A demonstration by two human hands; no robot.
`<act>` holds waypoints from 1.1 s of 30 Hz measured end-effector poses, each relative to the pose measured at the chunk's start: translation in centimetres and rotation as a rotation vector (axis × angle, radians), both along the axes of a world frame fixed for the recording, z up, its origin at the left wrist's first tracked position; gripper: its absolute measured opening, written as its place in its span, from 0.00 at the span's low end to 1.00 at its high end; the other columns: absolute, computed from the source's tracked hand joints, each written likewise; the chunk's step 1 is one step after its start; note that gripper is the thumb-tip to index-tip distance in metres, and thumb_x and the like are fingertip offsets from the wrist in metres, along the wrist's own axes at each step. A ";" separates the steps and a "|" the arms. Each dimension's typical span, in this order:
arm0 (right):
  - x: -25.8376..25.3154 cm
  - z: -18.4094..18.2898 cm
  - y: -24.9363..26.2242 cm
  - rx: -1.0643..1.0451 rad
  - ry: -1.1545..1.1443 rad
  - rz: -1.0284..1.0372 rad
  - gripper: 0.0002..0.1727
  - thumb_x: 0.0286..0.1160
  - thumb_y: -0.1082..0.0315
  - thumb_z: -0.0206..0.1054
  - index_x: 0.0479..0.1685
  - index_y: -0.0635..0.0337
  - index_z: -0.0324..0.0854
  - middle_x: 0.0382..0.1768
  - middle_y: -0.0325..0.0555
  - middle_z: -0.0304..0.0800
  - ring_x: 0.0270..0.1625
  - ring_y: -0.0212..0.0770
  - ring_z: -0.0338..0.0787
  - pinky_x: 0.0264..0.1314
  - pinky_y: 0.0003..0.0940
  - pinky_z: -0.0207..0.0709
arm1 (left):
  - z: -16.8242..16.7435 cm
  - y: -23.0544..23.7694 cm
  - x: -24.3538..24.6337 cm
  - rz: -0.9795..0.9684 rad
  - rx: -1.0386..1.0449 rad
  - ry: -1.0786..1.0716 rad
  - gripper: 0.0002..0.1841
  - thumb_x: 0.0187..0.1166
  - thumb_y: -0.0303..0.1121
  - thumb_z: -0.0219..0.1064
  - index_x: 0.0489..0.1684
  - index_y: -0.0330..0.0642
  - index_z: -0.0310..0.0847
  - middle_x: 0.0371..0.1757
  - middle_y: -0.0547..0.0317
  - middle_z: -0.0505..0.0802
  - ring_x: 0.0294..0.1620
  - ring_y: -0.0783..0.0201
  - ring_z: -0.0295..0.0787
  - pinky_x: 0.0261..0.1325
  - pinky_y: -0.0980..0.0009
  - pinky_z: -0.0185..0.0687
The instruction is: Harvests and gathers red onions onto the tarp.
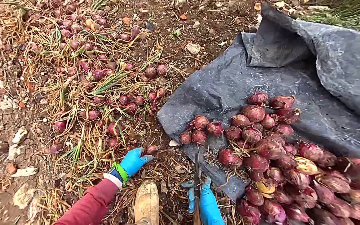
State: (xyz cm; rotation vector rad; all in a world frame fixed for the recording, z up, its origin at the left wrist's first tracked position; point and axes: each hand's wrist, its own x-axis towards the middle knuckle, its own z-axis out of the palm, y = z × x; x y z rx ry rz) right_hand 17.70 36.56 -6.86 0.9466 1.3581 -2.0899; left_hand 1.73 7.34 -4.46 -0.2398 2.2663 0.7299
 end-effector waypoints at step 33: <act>2.0 1.7 -5.9 0.091 0.195 0.080 0.56 0.77 0.22 0.20 0.44 0.63 0.83 0.13 0.48 0.81 0.09 0.44 0.80 0.10 0.41 0.80 | 0.5 -12.4 -1.1 -0.292 -0.654 -0.019 0.40 0.50 0.43 0.88 0.70 0.45 0.82 0.78 0.34 0.78 0.58 0.34 0.90 0.53 0.35 0.90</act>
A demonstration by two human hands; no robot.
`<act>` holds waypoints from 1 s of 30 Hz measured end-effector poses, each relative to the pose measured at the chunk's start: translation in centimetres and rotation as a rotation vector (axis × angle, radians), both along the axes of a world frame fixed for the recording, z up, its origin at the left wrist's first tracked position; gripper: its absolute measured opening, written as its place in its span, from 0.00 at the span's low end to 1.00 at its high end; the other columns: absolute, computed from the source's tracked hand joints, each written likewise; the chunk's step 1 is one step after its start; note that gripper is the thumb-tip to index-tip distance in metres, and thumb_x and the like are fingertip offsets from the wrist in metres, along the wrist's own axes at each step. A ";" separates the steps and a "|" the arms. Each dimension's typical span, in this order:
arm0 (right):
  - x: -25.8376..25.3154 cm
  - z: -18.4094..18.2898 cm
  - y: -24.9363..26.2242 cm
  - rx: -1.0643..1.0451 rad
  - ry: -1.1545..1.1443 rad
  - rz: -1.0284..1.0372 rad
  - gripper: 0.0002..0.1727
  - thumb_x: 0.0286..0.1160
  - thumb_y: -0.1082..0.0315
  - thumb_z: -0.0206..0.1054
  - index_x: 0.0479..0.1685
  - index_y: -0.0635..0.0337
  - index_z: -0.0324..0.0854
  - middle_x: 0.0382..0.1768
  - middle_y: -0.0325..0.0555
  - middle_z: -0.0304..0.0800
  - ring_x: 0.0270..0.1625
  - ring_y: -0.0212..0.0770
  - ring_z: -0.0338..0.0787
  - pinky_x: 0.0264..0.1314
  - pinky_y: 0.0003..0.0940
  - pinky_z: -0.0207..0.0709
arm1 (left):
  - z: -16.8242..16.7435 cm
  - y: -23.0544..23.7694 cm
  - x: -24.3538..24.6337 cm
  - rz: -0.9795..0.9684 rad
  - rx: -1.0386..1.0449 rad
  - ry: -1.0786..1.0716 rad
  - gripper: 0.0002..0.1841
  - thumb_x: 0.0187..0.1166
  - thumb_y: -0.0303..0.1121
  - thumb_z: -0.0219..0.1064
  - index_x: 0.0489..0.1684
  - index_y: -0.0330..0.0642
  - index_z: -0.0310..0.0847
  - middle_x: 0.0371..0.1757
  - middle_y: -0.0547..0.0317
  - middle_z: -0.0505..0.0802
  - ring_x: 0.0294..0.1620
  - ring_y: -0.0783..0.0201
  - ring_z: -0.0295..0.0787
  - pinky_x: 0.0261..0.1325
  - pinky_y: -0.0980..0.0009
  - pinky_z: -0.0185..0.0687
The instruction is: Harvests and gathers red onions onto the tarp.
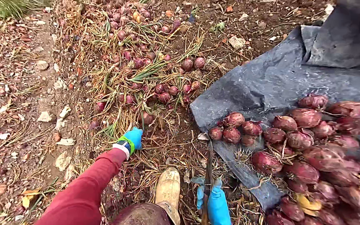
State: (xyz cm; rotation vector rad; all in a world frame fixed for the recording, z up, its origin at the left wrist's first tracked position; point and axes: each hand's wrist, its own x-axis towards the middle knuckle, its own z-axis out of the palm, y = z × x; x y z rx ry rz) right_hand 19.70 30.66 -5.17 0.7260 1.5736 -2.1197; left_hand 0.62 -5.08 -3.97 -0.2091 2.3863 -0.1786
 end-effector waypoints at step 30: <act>-8.4 1.6 -2.5 0.014 0.197 0.343 0.48 0.71 0.17 0.45 0.37 0.58 0.82 0.18 0.45 0.85 0.16 0.40 0.84 0.22 0.37 0.83 | 7.5 11.2 1.9 -0.094 0.795 -0.141 0.30 0.52 0.58 0.89 0.51 0.53 0.89 0.42 0.62 0.96 0.46 0.62 0.94 0.55 0.50 0.90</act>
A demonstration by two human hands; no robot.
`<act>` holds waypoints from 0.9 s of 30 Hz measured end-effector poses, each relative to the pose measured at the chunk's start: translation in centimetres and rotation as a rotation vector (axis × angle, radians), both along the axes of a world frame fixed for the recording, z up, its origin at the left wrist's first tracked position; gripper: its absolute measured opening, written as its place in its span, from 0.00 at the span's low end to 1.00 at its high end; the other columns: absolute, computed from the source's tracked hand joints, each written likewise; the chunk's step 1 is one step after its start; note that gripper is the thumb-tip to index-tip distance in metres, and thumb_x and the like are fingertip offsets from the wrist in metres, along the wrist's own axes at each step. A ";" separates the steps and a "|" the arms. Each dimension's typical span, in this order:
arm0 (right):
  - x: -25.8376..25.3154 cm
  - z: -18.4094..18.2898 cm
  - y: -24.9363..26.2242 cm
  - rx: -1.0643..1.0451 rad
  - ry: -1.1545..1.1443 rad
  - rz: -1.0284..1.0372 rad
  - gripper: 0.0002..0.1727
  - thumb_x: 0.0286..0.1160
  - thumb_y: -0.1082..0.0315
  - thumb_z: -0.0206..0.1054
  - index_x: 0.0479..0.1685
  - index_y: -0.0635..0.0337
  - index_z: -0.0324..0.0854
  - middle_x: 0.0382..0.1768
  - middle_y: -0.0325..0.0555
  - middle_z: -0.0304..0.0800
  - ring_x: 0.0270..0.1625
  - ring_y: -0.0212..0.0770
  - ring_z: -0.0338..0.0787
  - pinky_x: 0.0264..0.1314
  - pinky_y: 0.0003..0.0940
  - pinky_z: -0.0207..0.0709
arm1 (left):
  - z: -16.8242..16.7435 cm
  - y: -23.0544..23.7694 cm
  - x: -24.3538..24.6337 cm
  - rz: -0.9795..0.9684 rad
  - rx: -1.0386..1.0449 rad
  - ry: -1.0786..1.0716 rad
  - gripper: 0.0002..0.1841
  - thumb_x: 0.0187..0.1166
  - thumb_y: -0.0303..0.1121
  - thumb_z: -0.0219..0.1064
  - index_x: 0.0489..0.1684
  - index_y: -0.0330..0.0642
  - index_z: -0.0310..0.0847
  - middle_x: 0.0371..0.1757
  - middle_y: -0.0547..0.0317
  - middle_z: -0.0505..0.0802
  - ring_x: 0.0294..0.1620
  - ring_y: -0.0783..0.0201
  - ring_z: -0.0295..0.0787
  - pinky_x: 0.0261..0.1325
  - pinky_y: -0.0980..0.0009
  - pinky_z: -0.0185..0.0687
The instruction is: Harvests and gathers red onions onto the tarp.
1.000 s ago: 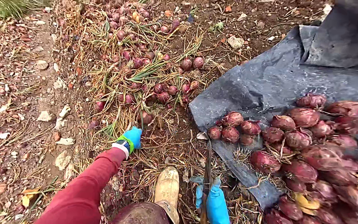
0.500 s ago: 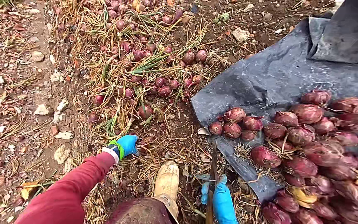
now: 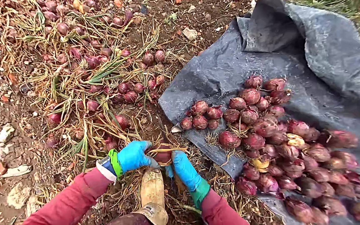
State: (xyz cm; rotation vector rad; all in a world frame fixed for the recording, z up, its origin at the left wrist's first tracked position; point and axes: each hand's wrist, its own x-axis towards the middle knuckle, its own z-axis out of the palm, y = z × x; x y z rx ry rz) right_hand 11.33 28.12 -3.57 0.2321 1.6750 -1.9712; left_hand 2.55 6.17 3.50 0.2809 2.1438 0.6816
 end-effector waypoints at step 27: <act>2.5 2.2 7.9 0.275 0.109 -0.092 0.52 0.70 0.15 0.32 0.33 0.55 0.83 0.16 0.40 0.82 0.14 0.38 0.81 0.17 0.35 0.79 | 4.3 12.1 -1.8 -0.423 -0.111 0.161 0.15 0.83 0.50 0.67 0.45 0.51 0.92 0.45 0.56 0.95 0.50 0.52 0.92 0.56 0.41 0.85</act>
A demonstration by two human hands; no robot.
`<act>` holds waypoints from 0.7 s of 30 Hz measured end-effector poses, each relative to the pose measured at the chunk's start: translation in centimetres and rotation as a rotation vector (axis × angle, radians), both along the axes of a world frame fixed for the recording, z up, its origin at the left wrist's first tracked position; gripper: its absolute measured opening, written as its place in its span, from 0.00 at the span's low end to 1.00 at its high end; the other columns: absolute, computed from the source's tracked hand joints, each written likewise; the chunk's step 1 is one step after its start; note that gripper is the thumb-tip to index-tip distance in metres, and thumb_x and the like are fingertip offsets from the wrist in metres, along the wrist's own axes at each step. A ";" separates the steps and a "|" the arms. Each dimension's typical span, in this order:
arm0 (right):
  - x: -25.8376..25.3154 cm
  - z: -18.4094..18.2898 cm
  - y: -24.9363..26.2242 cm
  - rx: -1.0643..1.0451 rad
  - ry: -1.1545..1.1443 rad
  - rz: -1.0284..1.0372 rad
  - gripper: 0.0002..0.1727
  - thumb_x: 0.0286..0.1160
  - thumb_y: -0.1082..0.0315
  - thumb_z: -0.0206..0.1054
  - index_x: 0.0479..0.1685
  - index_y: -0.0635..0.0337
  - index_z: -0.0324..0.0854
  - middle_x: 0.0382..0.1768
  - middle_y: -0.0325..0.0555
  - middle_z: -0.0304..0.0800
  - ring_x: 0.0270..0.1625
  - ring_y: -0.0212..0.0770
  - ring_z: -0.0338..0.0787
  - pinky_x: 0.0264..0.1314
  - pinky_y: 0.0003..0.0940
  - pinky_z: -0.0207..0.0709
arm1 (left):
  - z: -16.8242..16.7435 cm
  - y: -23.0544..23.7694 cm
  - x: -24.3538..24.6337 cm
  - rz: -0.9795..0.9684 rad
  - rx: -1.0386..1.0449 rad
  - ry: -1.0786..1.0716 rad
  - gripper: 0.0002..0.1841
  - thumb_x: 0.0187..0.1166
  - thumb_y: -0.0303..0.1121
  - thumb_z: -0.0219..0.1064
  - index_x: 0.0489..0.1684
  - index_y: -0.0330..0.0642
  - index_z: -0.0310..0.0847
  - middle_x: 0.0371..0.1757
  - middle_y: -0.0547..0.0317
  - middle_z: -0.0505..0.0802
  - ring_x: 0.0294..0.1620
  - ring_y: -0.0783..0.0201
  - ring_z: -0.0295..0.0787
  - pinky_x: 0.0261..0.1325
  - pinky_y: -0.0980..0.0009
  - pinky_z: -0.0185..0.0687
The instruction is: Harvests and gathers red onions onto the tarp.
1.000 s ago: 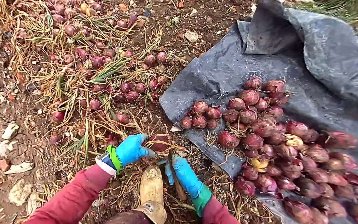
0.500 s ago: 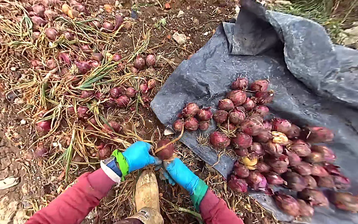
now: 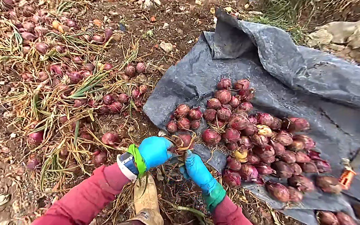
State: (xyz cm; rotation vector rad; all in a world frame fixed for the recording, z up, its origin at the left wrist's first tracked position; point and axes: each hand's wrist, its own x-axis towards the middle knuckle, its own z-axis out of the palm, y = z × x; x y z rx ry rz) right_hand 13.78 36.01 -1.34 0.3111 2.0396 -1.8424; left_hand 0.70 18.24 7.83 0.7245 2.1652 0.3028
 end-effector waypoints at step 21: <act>9.2 -4.7 -3.2 -0.233 -0.354 -0.047 0.54 0.78 0.22 0.26 0.53 0.59 0.88 0.14 0.46 0.80 0.11 0.42 0.77 0.13 0.39 0.76 | -4.0 -15.2 1.5 0.813 -0.295 0.318 0.26 0.86 0.61 0.57 0.48 0.52 0.93 0.44 0.49 0.97 0.50 0.44 0.95 0.55 0.32 0.84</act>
